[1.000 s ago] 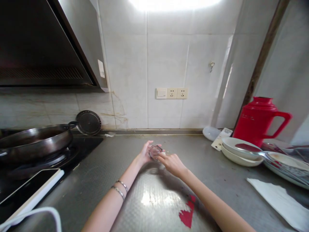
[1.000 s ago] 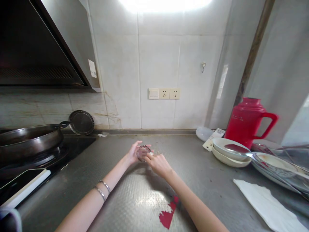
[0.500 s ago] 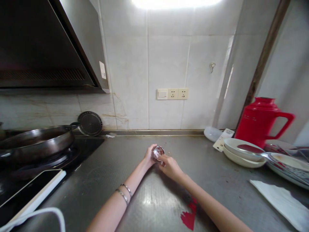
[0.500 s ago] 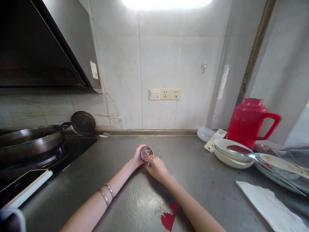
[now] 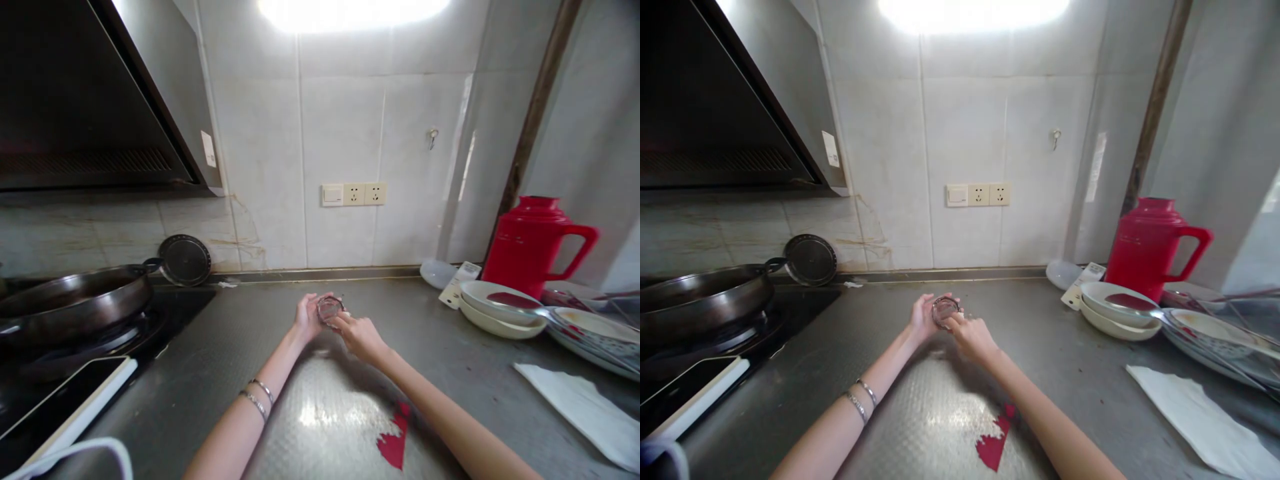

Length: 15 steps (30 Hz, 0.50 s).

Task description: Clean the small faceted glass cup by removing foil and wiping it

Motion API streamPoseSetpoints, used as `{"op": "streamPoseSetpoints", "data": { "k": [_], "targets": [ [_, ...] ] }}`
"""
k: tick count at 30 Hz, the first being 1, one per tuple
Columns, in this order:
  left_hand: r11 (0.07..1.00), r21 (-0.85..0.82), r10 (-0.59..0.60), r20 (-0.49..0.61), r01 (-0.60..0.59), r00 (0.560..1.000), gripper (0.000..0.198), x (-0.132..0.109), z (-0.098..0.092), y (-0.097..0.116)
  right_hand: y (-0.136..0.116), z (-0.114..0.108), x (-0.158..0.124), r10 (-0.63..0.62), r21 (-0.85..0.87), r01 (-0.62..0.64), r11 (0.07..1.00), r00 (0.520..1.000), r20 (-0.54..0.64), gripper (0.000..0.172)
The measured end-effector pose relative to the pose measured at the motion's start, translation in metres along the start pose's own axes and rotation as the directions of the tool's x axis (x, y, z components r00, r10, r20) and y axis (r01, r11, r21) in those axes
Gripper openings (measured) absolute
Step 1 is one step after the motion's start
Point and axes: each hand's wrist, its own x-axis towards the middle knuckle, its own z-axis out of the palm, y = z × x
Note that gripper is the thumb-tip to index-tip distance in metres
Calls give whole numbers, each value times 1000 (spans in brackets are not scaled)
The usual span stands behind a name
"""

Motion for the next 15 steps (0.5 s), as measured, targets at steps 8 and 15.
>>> {"op": "streamPoseSetpoints", "data": {
  "k": [8, 15],
  "targets": [
    [888, 264, -342, -165, 376, 925, 46, 7, -16, 7, 8, -10, -1, -239, -156, 256, 954, 964, 117, 28],
    [956, 167, -214, -165, 241, 963, 28, 9, -11, 1, 8, -11, 2, -79, -105, 85, 991, 995, 56, 32]
  ]
}}
